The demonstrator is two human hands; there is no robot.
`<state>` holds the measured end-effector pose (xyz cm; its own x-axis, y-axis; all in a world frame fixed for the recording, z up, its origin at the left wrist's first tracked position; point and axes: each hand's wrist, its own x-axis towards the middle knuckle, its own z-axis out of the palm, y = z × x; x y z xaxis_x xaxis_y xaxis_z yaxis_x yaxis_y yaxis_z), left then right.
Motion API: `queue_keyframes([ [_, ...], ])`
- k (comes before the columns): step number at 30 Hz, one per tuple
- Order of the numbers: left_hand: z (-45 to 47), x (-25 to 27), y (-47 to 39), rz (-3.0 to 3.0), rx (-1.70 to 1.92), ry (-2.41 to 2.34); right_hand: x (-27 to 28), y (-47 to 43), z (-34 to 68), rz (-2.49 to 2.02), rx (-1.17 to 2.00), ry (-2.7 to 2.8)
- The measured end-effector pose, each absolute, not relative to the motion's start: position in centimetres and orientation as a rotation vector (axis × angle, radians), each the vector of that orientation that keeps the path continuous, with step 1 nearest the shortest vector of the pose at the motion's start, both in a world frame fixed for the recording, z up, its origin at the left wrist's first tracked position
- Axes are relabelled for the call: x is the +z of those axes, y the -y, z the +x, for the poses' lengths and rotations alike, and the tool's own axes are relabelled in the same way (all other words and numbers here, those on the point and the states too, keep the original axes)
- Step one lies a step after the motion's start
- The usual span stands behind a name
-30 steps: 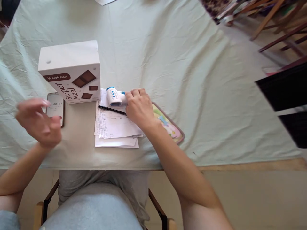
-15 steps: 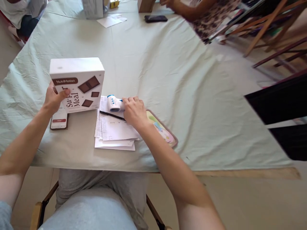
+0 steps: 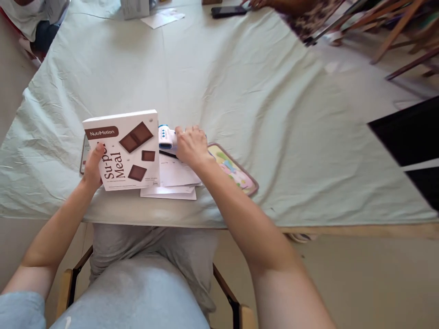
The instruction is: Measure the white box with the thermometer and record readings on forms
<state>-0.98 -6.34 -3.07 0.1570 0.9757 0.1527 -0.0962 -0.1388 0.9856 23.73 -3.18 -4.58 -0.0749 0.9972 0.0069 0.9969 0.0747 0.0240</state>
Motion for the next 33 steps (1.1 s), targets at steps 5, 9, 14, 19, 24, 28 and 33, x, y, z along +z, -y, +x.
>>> queue_keyframes([
  [5,-1.4,-4.3,6.3,1.437,1.246,-0.981,-2.9,3.7,23.9,2.288,0.019,-2.247],
  [9,-1.8,-4.8,6.6,1.440,1.321,-0.986,-1.1,9.0,24.9,2.841,-0.180,-2.116],
  [14,-1.6,-4.6,6.5,1.421,1.304,-0.997,-1.8,19.9,20.9,2.802,-1.803,-2.237],
  [19,-1.5,-4.6,6.1,1.435,1.354,-0.966,-4.6,23.7,15.6,2.666,-2.230,-2.050],
  [24,-1.4,-4.7,6.0,1.467,1.383,-0.949,-5.5,22.9,15.6,2.772,-1.832,-2.181],
  [28,-1.3,-4.6,6.0,1.469,1.369,-0.980,-5.4,22.9,15.7,2.770,-1.690,-2.222],
  [33,-1.5,-4.7,5.9,1.484,1.380,-0.956,-5.5,22.8,15.4,2.758,-1.653,-2.206],
])
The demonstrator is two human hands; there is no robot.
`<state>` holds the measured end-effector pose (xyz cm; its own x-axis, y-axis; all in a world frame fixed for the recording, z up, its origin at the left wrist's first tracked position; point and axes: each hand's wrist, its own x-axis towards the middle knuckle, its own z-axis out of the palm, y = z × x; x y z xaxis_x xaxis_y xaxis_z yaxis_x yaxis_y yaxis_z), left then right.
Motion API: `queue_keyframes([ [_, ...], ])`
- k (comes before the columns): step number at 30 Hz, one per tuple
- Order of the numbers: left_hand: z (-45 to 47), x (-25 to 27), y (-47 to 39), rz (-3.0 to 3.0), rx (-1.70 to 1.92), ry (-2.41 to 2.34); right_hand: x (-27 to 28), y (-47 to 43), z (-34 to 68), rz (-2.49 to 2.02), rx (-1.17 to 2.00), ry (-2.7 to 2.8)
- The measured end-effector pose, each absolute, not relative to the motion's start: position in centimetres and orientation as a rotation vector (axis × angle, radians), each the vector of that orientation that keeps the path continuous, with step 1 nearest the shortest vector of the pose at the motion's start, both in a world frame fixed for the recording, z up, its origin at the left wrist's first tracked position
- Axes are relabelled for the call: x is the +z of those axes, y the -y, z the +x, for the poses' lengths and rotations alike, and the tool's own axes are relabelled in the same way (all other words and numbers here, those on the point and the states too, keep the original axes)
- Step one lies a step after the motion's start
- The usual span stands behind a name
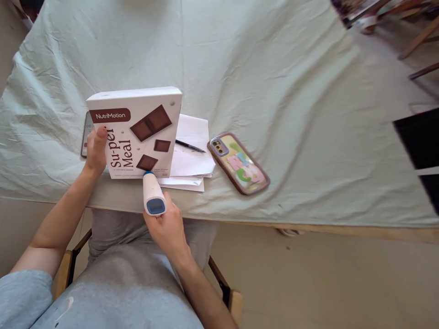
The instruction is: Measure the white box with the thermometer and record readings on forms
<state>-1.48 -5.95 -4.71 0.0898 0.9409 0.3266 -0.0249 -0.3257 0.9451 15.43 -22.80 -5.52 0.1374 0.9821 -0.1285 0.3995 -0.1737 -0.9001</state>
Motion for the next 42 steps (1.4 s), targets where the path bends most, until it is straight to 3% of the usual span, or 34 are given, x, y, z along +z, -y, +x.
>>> queue_keyframes([
  [28,-1.5,-5.3,5.6,1.574,1.424,-0.955,-2.8,23.5,14.5,-1.620,1.209,1.186],
  [32,-1.7,-5.2,5.6,1.558,1.420,-0.950,-1.7,23.1,17.4,-1.608,1.012,1.203],
  [36,-1.8,-4.9,5.7,1.539,1.416,-0.937,-1.0,18.0,22.1,-1.741,0.551,1.263],
  [42,-2.3,-4.8,5.8,1.535,1.438,-0.960,-2.3,6.2,25.3,-2.039,0.254,1.880],
])
